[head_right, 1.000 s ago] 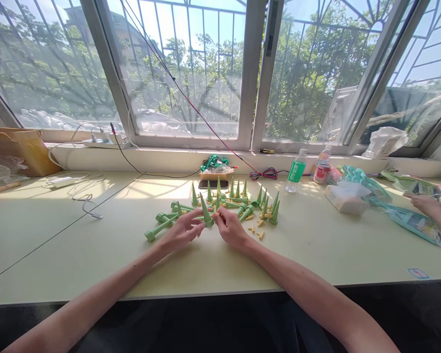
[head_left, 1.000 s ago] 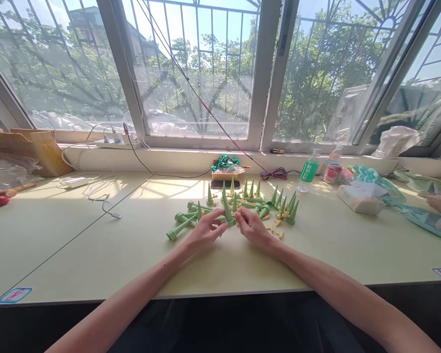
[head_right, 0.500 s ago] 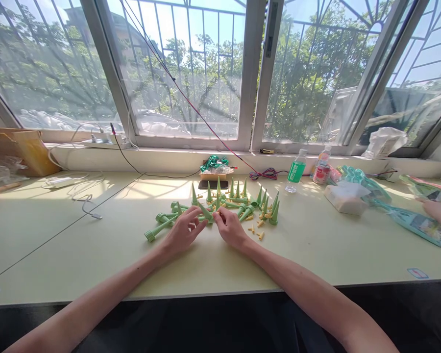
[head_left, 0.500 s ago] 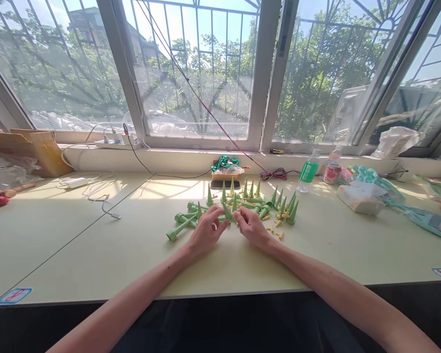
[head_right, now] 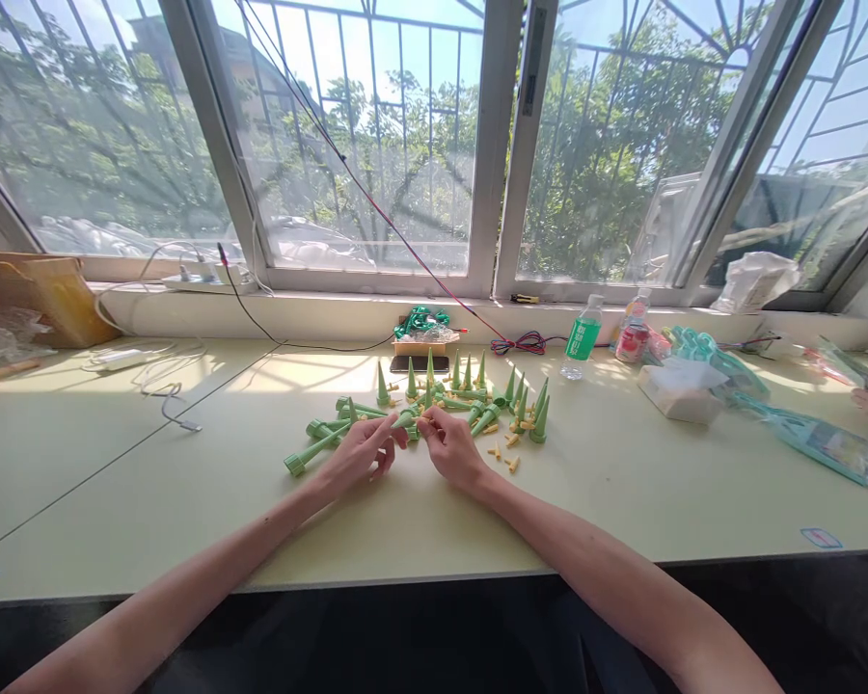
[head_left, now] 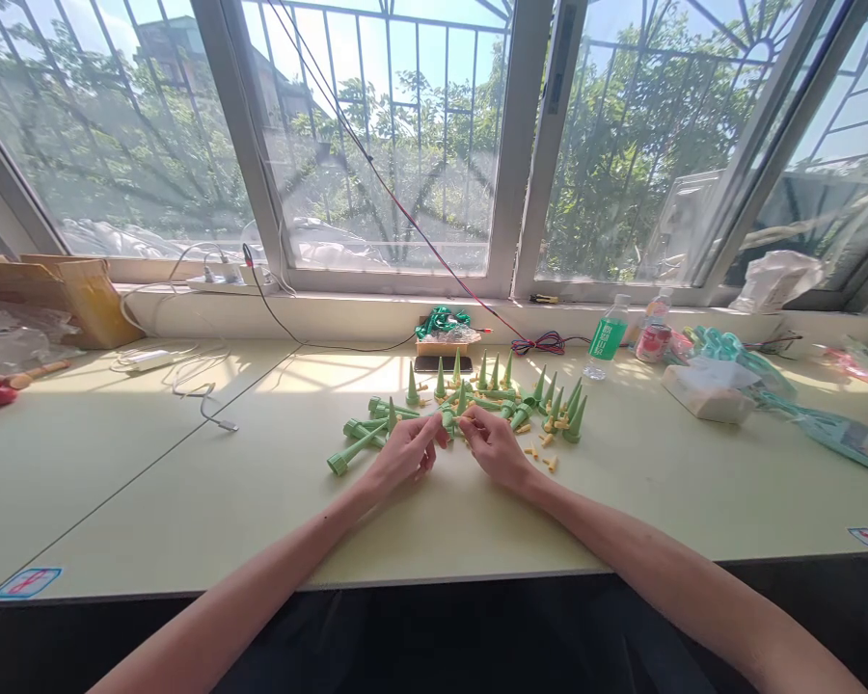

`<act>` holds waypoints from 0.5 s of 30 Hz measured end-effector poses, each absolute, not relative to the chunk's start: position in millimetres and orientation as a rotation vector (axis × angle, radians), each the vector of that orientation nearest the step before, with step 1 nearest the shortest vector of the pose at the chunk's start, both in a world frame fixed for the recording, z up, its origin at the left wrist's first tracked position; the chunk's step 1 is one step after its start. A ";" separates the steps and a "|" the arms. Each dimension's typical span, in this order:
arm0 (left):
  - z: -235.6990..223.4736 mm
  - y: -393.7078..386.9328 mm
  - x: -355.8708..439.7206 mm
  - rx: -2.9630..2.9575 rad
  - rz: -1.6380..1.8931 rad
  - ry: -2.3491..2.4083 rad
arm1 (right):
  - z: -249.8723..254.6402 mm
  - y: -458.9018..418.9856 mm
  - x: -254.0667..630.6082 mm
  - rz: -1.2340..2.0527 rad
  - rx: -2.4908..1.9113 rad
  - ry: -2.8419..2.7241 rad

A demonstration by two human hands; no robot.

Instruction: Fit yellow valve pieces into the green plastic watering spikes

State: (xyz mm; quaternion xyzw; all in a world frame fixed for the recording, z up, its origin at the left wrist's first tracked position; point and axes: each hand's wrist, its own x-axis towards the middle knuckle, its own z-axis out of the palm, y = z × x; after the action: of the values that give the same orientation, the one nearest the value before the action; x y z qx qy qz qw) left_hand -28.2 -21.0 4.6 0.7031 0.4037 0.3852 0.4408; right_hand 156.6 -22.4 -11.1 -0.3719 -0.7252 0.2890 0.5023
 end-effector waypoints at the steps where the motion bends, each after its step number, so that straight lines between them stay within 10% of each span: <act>1: 4.8 -21.1 -28.4 1.741 0.946 0.998 | -11.5 -22.1 156.7 0.704 -0.892 -1.748; 15: 4.8 -24.8 -31.7 1.840 0.907 0.988 | -18.3 -18.6 158.4 0.756 -0.916 -1.738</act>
State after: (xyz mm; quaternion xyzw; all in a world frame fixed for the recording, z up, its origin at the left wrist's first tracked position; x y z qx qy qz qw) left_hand -31.7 -24.8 4.8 0.7337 0.3939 0.3618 0.4191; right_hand 158.4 -18.6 -18.3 -0.3781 -0.7171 0.3119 0.4955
